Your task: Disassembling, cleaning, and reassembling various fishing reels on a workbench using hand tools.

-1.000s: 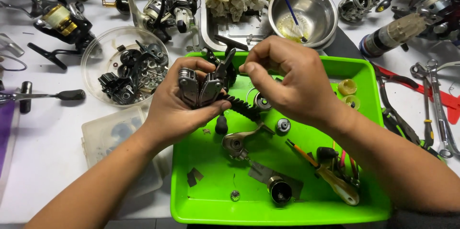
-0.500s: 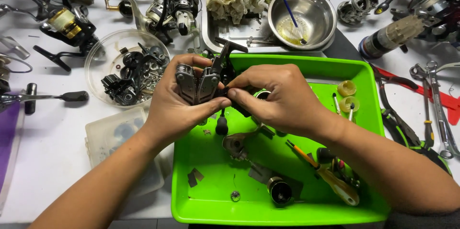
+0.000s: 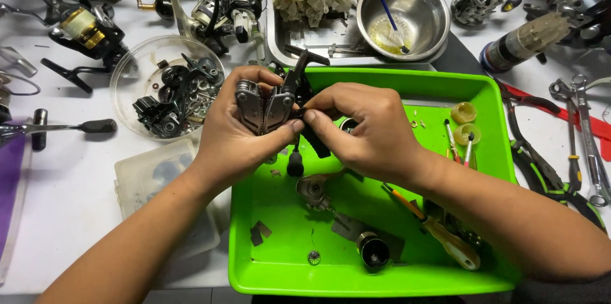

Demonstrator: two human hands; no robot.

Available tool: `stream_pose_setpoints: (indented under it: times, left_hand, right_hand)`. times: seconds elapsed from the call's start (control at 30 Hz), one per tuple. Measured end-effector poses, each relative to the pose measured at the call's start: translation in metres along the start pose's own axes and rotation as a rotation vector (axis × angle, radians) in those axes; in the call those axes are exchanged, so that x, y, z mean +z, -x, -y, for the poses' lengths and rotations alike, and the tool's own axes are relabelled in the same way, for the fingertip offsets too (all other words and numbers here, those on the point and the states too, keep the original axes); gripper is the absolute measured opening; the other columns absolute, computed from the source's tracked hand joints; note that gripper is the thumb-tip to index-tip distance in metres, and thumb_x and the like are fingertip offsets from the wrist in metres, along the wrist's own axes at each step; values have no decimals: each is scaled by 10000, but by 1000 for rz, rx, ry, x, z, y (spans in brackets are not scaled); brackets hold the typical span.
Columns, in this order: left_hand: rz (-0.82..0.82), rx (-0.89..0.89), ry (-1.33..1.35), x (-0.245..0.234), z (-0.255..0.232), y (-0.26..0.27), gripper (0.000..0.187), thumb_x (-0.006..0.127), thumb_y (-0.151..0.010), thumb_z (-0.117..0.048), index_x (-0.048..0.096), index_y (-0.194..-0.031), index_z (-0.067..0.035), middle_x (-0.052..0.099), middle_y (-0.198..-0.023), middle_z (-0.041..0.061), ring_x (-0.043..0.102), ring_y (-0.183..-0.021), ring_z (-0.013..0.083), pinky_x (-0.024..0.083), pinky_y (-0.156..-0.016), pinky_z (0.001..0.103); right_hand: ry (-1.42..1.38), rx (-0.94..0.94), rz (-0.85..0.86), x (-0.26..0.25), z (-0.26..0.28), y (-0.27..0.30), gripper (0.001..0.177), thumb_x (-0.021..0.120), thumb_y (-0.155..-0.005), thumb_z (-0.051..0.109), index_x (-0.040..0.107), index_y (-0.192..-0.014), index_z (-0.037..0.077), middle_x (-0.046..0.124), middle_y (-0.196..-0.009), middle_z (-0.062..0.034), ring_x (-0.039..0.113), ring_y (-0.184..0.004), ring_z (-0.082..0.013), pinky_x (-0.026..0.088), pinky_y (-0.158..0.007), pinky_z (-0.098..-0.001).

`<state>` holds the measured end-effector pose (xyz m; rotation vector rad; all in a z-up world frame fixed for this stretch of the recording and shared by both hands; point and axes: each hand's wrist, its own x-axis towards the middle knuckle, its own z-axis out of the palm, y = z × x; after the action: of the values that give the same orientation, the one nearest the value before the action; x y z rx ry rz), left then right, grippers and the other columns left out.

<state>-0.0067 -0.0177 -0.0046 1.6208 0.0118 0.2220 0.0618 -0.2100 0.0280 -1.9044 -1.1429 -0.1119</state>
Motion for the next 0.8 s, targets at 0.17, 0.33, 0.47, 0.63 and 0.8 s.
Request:
stream_pose_setpoints:
  times: [0.17,0.33,0.47,0.63,0.8]
  left_hand:
    - [36,55,25,-2,0,3,516,845,-823,-54,498,-1199,-123,654,-936,49,667,-776,81,538,-642,191]
    - [49,140,-46,-4,2,6,508,853,-841,-85,503,-1208,-119,584,-943,12,566,-731,37,448,-658,167]
    - [15,142,20,0,0,3,522,840,-840,-52,480,-1214,-105,690,-977,85,752,-937,141,584,-869,218]
    - [51,196,26,-4,-2,7,534,830,-867,-30,454,-1239,-101,659,-980,83,755,-953,159,585,-859,217]
    - [103,226,108,-5,0,6,544,795,-880,10,409,-1254,-77,711,-995,180,746,-961,195,632,-902,295]
  right_hand:
    - [-41,28,-20,0,3,2,82,662,-959,59,716,-910,24,721,-821,-64,636,-701,-155,475,-651,-289]
    - [-327,379,20,3,0,5,102,702,-968,124,750,-935,41,622,-707,49,453,-609,-13,349,-514,-199]
    - [38,-51,-53,2,3,4,79,677,-965,42,714,-915,-7,730,-853,-108,673,-741,-205,515,-687,-318]
    - [-19,-43,-34,1,5,4,89,655,-973,17,706,-907,-16,730,-853,-115,677,-732,-202,511,-691,-314]
    - [-116,179,49,-2,1,1,146,663,-993,158,756,-987,46,729,-833,-14,580,-685,-76,423,-584,-232]
